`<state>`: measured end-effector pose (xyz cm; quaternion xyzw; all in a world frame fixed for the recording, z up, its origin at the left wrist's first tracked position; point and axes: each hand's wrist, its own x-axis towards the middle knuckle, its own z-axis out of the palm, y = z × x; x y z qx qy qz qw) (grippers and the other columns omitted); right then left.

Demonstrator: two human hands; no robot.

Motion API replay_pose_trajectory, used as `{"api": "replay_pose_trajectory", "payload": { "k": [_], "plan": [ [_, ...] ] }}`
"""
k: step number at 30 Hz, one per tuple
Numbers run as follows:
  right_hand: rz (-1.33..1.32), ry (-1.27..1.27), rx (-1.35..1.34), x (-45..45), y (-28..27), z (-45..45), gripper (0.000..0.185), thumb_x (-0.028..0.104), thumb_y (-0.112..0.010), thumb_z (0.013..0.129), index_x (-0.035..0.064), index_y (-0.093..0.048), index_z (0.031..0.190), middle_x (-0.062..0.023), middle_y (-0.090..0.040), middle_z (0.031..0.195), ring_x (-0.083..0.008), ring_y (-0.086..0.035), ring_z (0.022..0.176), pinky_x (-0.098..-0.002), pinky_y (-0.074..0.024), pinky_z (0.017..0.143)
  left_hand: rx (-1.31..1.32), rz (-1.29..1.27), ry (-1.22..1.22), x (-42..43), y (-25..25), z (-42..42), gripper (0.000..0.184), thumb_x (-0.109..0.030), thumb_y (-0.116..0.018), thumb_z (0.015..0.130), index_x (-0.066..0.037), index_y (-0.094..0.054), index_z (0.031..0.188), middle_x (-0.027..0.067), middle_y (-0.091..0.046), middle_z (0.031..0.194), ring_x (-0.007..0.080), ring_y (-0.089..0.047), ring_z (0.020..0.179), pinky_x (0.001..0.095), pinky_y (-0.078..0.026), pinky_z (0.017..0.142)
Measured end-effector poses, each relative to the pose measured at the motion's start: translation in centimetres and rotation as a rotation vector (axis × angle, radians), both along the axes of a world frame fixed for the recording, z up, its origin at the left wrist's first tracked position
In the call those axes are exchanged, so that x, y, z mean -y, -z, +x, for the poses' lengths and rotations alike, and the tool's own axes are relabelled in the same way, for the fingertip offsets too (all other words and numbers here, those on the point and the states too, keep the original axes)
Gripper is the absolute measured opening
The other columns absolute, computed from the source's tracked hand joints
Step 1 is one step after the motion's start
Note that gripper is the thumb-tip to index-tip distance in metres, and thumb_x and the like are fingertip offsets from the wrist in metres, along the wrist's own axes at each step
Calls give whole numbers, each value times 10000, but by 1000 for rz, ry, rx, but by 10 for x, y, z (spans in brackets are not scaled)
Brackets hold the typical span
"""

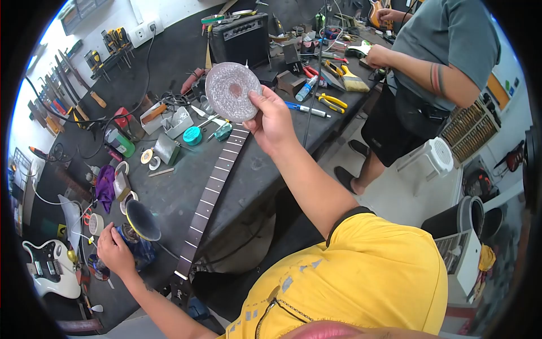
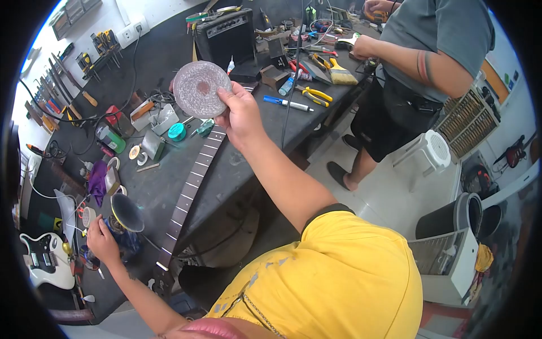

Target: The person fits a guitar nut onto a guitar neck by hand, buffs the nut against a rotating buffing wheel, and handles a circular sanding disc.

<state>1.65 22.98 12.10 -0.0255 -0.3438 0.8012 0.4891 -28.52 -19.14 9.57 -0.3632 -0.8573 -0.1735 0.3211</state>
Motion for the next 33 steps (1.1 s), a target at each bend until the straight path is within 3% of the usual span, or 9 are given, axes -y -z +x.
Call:
{"api": "replay_pose_trajectory", "payload": {
  "k": [5, 8, 11, 15, 20, 23, 28, 33],
  "plan": [
    [34, -77, -134, 1, -1, 1, 199, 138, -609, 1135, 38, -662, 1300, -69, -753, 1046, -96, -615, 677, -258, -450, 533, -4, 1, -5, -1, 0, 2, 282, -213, -591, 1109, -27, -783, 1199, 140, -806, 1172, 367, -732, 1116, 482, -534, 987],
    [24, -197, -82, -2, -7, 13, 222, 130, -616, 1135, 47, -647, 1339, -64, -752, 1065, -94, -626, 695, -251, -460, 538, -10, -10, -3, -1, -1, 3, 271, -205, -592, 1103, -28, -783, 1183, 137, -804, 1156, 368, -731, 1106, 483, -532, 985],
    [2, 14, -89, 34, -54, 23, 215, 151, -644, 1133, 49, -659, 1321, -39, -762, 1007, -86, -659, 671, -254, -496, 523, -26, 3, -2, -2, 1, 2, 263, -196, -593, 1099, -28, -783, 1170, 137, -802, 1143, 371, -729, 1101, 484, -531, 986],
    [71, -118, -187, 18, -61, 26, 225, 131, -638, 1127, 10, -658, 1315, -66, -781, 1027, -96, -709, 694, -248, -539, 523, 4, 14, -3, -2, -2, 6, 256, -196, -603, 1091, -30, -786, 1160, 150, -797, 1128, 377, -724, 1085, 492, -528, 980],
    [108, -62, -283, 25, -82, 26, 254, 151, -629, 1130, 21, -636, 1349, -74, -780, 1071, -120, -753, 765, -264, -576, 528, -24, 57, 4, -7, 5, 5, 257, -191, -612, 1085, -10, -782, 1149, 159, -797, 1114, 385, -723, 1074, 497, -528, 975],
    [58, -98, -226, 27, -81, 26, 311, 173, -613, 1139, -18, -622, 1385, -97, -770, 1116, -132, -728, 786, -273, -547, 571, -29, 70, 11, 0, 1, 2, 244, -178, -623, 1071, 1, -781, 1119, 167, -797, 1098, 389, -723, 1071, 503, -528, 975],
    [100, -82, -193, 29, -76, 27, 269, 169, -638, 1132, 53, -624, 1374, -47, -774, 1108, -120, -769, 805, -248, -592, 551, -12, 50, 10, 0, -1, 7, 223, -169, -632, 1057, -14, -777, 1125, 168, -790, 1098, 389, -722, 1082, 504, -525, 975],
    [61, -92, -234, 36, -84, 28, 259, 159, -623, 1143, 59, -619, 1382, -58, -775, 1121, -117, -761, 789, -250, -585, 539, -88, 85, 17, -1, 9, 1, 212, -171, -639, 1051, -16, -768, 1115, 160, -780, 1100, 386, -708, 1087, 510, -509, 996]
  ]
}}
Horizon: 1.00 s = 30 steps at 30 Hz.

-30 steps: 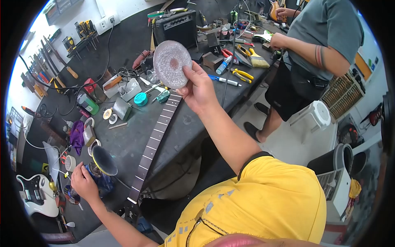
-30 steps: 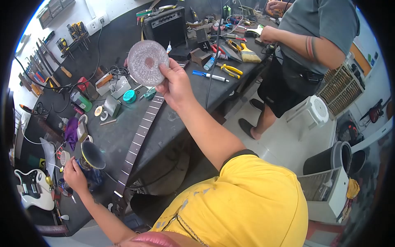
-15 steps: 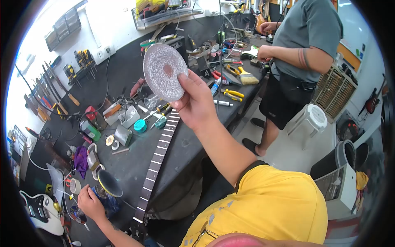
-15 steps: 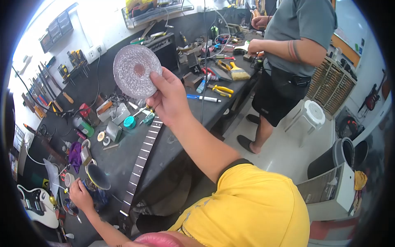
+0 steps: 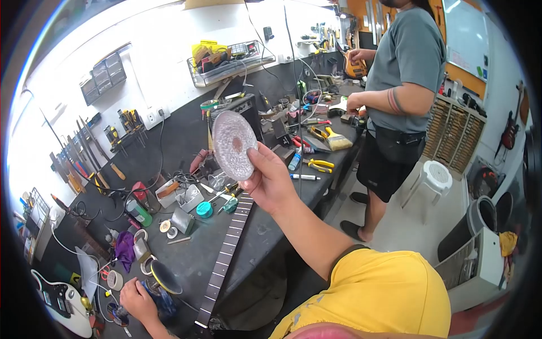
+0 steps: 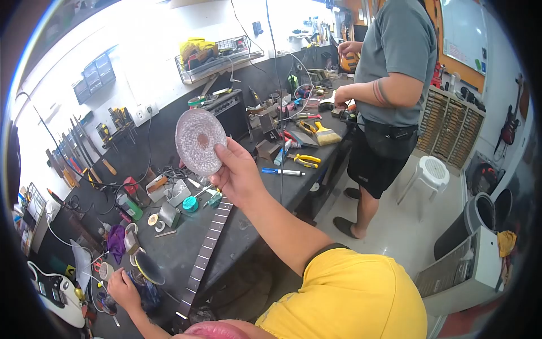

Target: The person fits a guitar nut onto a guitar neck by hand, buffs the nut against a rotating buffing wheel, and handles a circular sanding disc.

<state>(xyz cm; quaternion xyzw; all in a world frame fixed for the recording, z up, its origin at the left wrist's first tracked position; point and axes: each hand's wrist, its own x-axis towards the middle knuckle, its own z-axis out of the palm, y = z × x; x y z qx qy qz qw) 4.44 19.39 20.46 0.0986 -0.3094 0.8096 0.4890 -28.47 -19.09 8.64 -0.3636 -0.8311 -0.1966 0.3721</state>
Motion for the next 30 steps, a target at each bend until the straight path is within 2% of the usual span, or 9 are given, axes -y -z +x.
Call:
{"api": "replay_pose_trajectory", "payload": {
  "k": [4, 7, 13, 17, 20, 23, 24, 26, 30],
  "plan": [
    [110, -34, -68, 3, -6, 7, 239, 163, -636, 1136, 54, -634, 1349, -60, -778, 1085, -105, -750, 768, -257, -594, 557, 64, 22, 0, -1, -2, 4, 217, -179, -642, 1051, -14, -771, 1112, 158, -780, 1104, 380, -703, 1106, 506, -501, 1017],
    [206, 122, 125, -6, 10, 0, 237, 203, -653, 1128, 62, -657, 1318, -37, -780, 1054, -84, -738, 771, -241, -588, 580, 34, 27, -1, 2, 0, 4, 216, -179, -646, 1049, -13, -772, 1107, 158, -781, 1102, 380, -703, 1107, 508, -502, 1018],
    [85, 128, 511, -9, 82, -28, 219, 260, -662, 1121, 87, -690, 1252, 13, -764, 1000, -53, -701, 744, -219, -537, 601, 29, 42, 10, 1, -1, 4, 205, -176, -655, 1043, -17, -772, 1099, 152, -782, 1104, 380, -704, 1101, 504, -502, 1024],
    [95, 66, 564, -10, 126, -43, 186, 256, -661, 1122, 87, -704, 1187, 26, -740, 936, -59, -666, 704, -252, -534, 619, 4, 27, 10, 1, 0, 3, 194, -167, -659, 1038, -23, -773, 1101, 142, -780, 1119, 374, -706, 1095, 498, -501, 1027],
    [117, 24, 641, -21, 176, -57, 188, 270, -670, 1120, 101, -720, 1188, 15, -756, 916, -62, -662, 679, -241, -492, 563, -14, 26, 24, -1, 3, -2, 189, -165, -659, 1037, -32, -775, 1104, 134, -778, 1128, 366, -706, 1093, 497, -499, 1025],
    [53, 50, 817, -16, 200, -55, 146, 169, -707, 1079, 99, -723, 1205, -12, -783, 962, -89, -705, 719, -256, -535, 540, 38, 20, 24, -6, -4, 3, 192, -177, -658, 1046, -51, -787, 1112, 131, -788, 1119, 366, -722, 1055, 495, -525, 953],
    [66, 100, 713, -17, 210, -62, 165, 118, -702, 1069, 101, -720, 1232, -35, -804, 1017, -111, -733, 740, -267, -551, 530, 21, 44, 31, -12, -13, 12, 195, -186, -664, 1044, -54, -792, 1108, 137, -796, 1121, 367, -730, 1039, 495, -537, 936],
    [92, 90, 730, -14, 209, -57, 205, 111, -672, 1088, 73, -696, 1289, -63, -817, 1099, -118, -758, 775, -268, -593, 574, 18, 41, 26, -13, -25, 24, 192, -210, -683, 1032, -71, -798, 1099, 128, -802, 1120, 358, -731, 1057, 495, -538, 958],
    [61, 16, 647, -9, 202, -56, 222, 178, -669, 1128, 45, -669, 1306, -67, -807, 1086, -120, -761, 781, -255, -601, 616, 44, 45, -5, -3, -17, 20, 189, -226, -688, 1028, -92, -807, 1088, 95, -811, 1104, 330, -736, 1095, 481, -508, 1020]
  ]
}}
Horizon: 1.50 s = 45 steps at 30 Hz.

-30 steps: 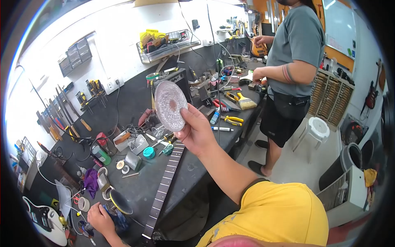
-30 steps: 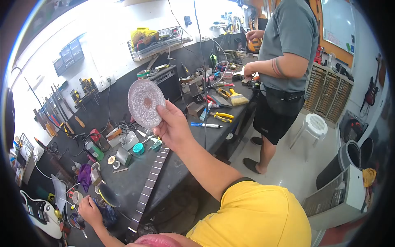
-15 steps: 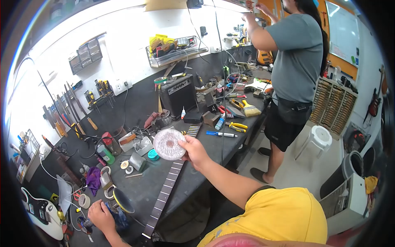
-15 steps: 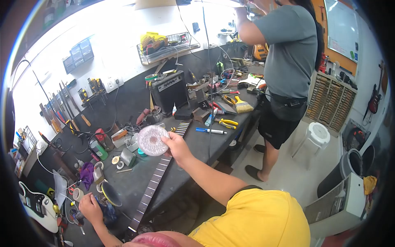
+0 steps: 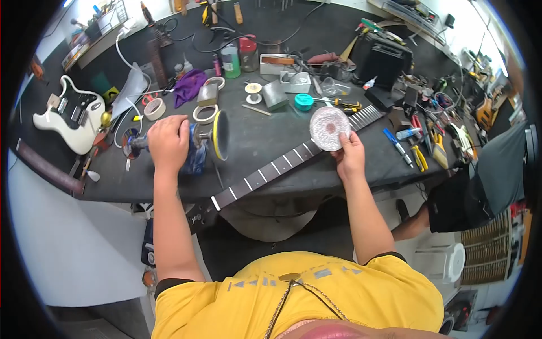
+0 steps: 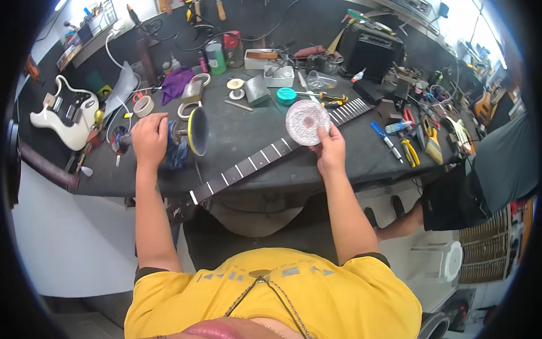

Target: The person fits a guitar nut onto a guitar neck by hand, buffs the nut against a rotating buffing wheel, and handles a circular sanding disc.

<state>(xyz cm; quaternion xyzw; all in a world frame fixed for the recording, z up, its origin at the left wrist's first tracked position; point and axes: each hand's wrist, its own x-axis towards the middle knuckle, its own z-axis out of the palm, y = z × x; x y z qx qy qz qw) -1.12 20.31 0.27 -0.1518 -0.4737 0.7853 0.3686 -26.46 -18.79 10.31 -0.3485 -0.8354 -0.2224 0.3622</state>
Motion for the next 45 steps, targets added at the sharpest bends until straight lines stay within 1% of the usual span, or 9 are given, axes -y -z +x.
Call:
{"api": "replay_pose_trajectory", "payload": {
  "k": [8, 24, 29, 32, 35, 38, 40, 43, 45],
  "plan": [
    [138, -44, 71, 1, 8, 0, 183, 203, -710, 1110, 49, -681, 1206, -28, -756, 904, -98, -657, 655, -253, -505, 573, 16, -26, -34, -4, 3, -4, 206, -243, -684, 1036, -93, -807, 1105, 77, -818, 1119, 308, -736, 1115, 481, -498, 1060],
    [231, -4, 123, 5, 15, -5, 172, 180, -694, 1120, 63, -664, 1242, -13, -773, 960, -50, -667, 726, -226, -499, 607, 21, 18, -8, -1, 4, -2, 191, -257, -682, 1029, -130, -819, 1069, 54, -818, 1104, 281, -739, 1129, 480, -485, 1065],
    [591, 85, 252, 8, 5, -27, 268, 135, -675, 1101, -49, -680, 1295, -124, -785, 1137, -154, -719, 1083, -319, -555, 960, 12, 20, -46, -4, 5, -4, 197, -276, -695, 1013, -133, -827, 1042, 49, -822, 1070, 290, -743, 1114, 482, -493, 1046],
    [927, 169, 353, 37, -44, -55, 290, 179, -697, 1070, -11, -711, 1290, -148, -802, 1059, -193, -754, 976, -371, -579, 890, 35, 8, -38, -3, 4, -5, 200, -272, -694, 1012, -130, -830, 1045, 53, -823, 1073, 293, -746, 1101, 484, -503, 1038],
    [701, -237, 335, 47, -52, -102, 347, 229, -804, 1001, -10, -728, 1241, -188, -812, 1073, -276, -788, 941, -404, -586, 852, -16, 21, -33, -6, 7, -6, 196, -259, -702, 1004, -117, -831, 1040, 68, -825, 1068, 303, -754, 1067, 476, -519, 1023],
    [766, -360, 493, 58, -39, -142, 399, 273, -861, 961, -1, -736, 1223, -207, -806, 1046, -328, -790, 919, -428, -594, 847, -38, 7, -6, 5, 3, -4, 188, -233, -703, 1004, -100, -831, 1040, 90, -826, 1064, 325, -761, 1037, 472, -546, 983],
    [1053, -177, 489, 68, -19, -152, 460, 344, -911, 915, 7, -746, 1180, -200, -800, 1009, -347, -784, 897, -462, -604, 834, -40, -2, 37, 2, -7, 2, 183, -193, -705, 1002, -70, -829, 1057, 129, -824, 1074, 359, -764, 1013, 484, -572, 941],
    [1054, -183, 725, 74, -30, -143, 598, 521, -972, 777, 48, -790, 1094, -234, -794, 1081, -455, -756, 1032, -519, -601, 911, -17, 10, 73, 0, 2, -6, 198, -146, -695, 1000, -46, -826, 1110, 156, -822, 1126, 375, -764, 1063, 486, -580, 968],
    [1095, -104, 694, 71, -13, -152, 490, 435, -940, 827, 48, -775, 1077, -250, -784, 1075, -464, -747, 1075, -545, -597, 927, 35, -15, 68, 2, 7, -13, 213, -139, -672, 1022, -36, -809, 1148, 157, -812, 1161, 367, -748, 1105, 486, -559, 1004]
  ]
}}
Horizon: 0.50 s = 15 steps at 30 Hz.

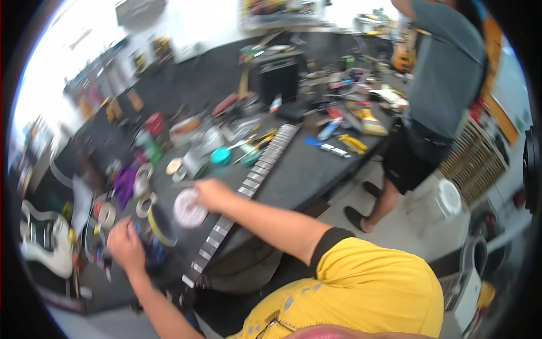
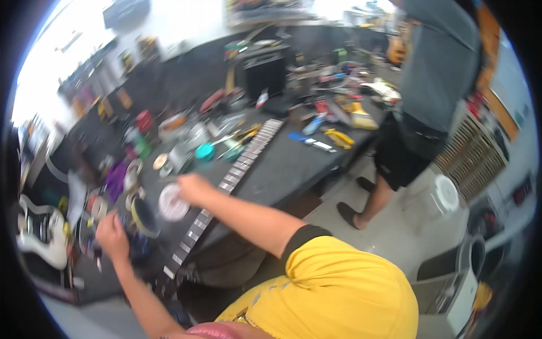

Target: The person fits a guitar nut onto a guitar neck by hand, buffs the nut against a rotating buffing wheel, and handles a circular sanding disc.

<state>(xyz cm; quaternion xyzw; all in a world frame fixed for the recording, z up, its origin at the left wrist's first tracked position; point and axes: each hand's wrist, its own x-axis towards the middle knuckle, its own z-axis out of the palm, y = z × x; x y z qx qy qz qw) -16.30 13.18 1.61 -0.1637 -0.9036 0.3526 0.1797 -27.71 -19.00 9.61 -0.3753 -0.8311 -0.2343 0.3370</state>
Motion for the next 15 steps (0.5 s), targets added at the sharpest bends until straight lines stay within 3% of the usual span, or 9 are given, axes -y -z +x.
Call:
{"api": "replay_pose_trajectory", "payload": {
  "k": [5, 15],
  "plan": [
    [-8, 7, -81, 0, 6, 2, 377, 327, -859, 929, 35, -721, 1123, -228, -782, 1066, -463, -745, 1042, -543, -581, 900, -58, -11, -44, 0, 11, -6, 215, -163, -639, 1060, -10, -771, 1130, 152, -786, 1129, 374, -715, 1109, 501, -511, 1033],
    [-46, -25, -36, -3, 1, 0, 396, 333, -852, 946, 33, -712, 1163, -231, -776, 1109, -445, -738, 1084, -530, -571, 909, -31, -13, -61, 2, 9, -3, 214, -173, -636, 1067, -19, -763, 1143, 141, -773, 1147, 361, -693, 1144, 497, -485, 1061]
  ]
}}
